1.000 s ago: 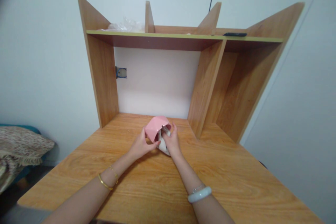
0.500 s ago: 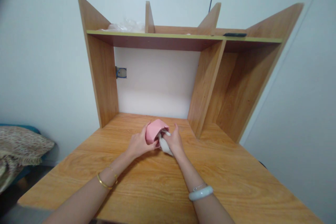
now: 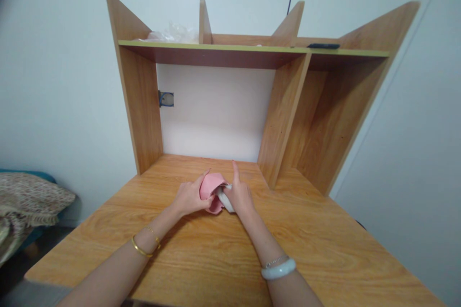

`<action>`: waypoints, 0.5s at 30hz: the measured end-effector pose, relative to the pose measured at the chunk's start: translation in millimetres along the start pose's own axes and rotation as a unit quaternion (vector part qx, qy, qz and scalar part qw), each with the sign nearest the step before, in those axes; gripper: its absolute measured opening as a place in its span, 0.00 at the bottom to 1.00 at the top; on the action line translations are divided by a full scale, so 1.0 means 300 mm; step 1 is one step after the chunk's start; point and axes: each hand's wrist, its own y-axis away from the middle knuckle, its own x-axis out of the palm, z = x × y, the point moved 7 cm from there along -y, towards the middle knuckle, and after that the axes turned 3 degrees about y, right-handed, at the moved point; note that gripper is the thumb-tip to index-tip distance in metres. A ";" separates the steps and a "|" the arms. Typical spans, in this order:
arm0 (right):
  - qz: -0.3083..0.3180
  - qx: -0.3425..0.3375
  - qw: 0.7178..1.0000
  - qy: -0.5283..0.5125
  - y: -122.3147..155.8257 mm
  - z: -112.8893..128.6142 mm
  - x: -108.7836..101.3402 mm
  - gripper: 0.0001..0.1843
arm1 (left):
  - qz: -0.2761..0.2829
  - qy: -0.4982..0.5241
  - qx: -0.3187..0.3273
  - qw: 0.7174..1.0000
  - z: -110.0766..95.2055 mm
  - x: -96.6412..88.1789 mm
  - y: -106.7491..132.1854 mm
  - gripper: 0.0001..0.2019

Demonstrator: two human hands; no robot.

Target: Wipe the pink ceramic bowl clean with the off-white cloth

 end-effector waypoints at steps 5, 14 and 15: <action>0.011 -0.035 0.999 0.006 0.003 0.001 0.010 0.40 | -0.003 0.006 0.006 1.000 -0.003 -0.008 -0.001 0.38; 0.025 -0.028 0.984 -0.176 0.005 -0.003 0.018 0.37 | -0.051 0.092 0.009 0.994 0.027 -0.034 -0.008 0.35; 0.019 -0.022 0.981 -0.190 0.006 -0.002 0.018 0.37 | -0.063 0.116 0.003 0.991 0.041 -0.038 -0.012 0.34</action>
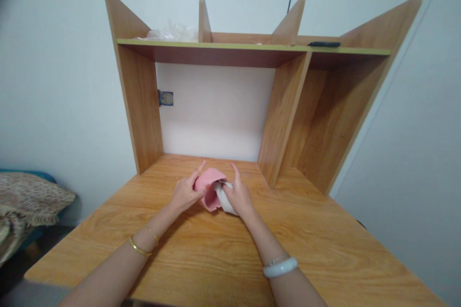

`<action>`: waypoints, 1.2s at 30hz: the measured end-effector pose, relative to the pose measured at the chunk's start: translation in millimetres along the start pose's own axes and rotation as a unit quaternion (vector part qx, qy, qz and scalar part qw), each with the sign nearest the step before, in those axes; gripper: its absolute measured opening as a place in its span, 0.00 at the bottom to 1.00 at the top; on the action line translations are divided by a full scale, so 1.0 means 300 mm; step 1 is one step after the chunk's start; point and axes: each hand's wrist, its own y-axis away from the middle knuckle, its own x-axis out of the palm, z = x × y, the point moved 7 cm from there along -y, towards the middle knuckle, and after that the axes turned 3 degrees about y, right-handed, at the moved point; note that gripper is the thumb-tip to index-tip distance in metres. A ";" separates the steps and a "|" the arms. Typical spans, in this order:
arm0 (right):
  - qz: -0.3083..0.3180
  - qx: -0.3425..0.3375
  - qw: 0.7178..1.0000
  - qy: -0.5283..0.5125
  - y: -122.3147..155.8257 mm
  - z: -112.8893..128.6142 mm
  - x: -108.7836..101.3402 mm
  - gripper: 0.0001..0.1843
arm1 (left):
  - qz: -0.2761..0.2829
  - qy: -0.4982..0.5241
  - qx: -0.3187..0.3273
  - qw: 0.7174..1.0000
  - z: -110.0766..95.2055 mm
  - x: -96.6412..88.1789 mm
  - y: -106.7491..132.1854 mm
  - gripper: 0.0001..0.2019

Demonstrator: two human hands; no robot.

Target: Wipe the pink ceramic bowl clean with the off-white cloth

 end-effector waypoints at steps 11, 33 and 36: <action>-0.104 0.014 0.978 -0.182 -0.038 -0.075 0.018 0.30 | 0.016 0.208 0.003 0.978 -0.011 0.091 0.009 0.39; -0.063 0.112 0.991 -0.037 -0.042 -0.143 0.008 0.44 | 0.038 0.074 0.004 0.997 -0.034 0.069 0.019 0.37; -0.053 0.111 0.992 0.001 -0.037 -0.112 -0.001 0.44 | 0.027 0.042 0.005 0.999 -0.035 0.054 0.018 0.36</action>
